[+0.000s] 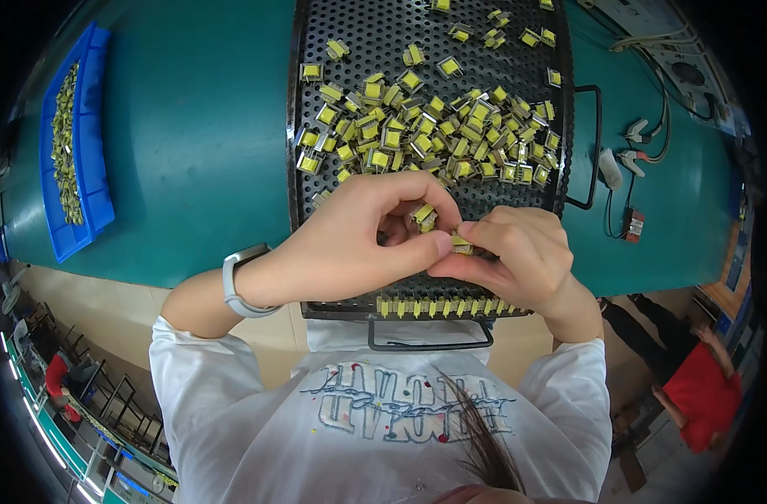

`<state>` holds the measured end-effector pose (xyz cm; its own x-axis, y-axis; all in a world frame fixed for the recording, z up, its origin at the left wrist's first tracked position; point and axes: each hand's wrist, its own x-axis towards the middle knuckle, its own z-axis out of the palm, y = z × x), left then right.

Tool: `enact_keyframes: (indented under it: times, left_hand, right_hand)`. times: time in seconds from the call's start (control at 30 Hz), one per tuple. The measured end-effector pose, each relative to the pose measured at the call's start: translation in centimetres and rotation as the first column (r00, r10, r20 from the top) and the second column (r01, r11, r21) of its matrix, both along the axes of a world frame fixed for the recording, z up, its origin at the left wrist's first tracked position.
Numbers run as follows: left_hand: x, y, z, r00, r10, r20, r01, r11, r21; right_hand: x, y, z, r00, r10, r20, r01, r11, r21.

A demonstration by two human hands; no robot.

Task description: Inspecting and sorting small yellow electronic components from a metal tray.

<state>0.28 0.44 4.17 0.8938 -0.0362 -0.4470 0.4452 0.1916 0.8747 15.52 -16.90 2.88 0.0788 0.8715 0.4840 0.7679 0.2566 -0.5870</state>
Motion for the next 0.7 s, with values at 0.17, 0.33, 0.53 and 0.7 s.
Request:
enact_keyframes:
  times: [0.17, 0.33, 0.53, 0.7]
  left_hand:
    - [-0.1, -0.1, -0.6, 1.000, -0.006, 0.004, 0.006, 0.998, -0.068]
    - [0.0, -0.1, -1.1, 0.999, 0.013, 0.035, -0.007, 0.987, -0.160]
    - [0.1, 0.1, -1.1, 1.000, -0.003, 0.018, 0.006, 0.982, -0.187]
    - [-0.1, 0.0, -0.5, 0.993, 0.024, 0.114, -0.013, 0.995, -0.102]
  right_hand:
    - [0.0, -0.1, -0.2, 0.997, 0.035, 0.067, -0.036, 0.999, 0.009]
    - [0.1, -0.4, 0.2, 0.995, 0.065, 0.078, -0.061, 0.997, -0.050]
    - [0.1, -0.5, 0.1, 0.995, 0.071, 0.076, -0.067, 0.997, -0.048]
    - [0.3, -0.1, -0.1, 0.998, 0.051, 0.042, -0.051, 0.999, -0.003]
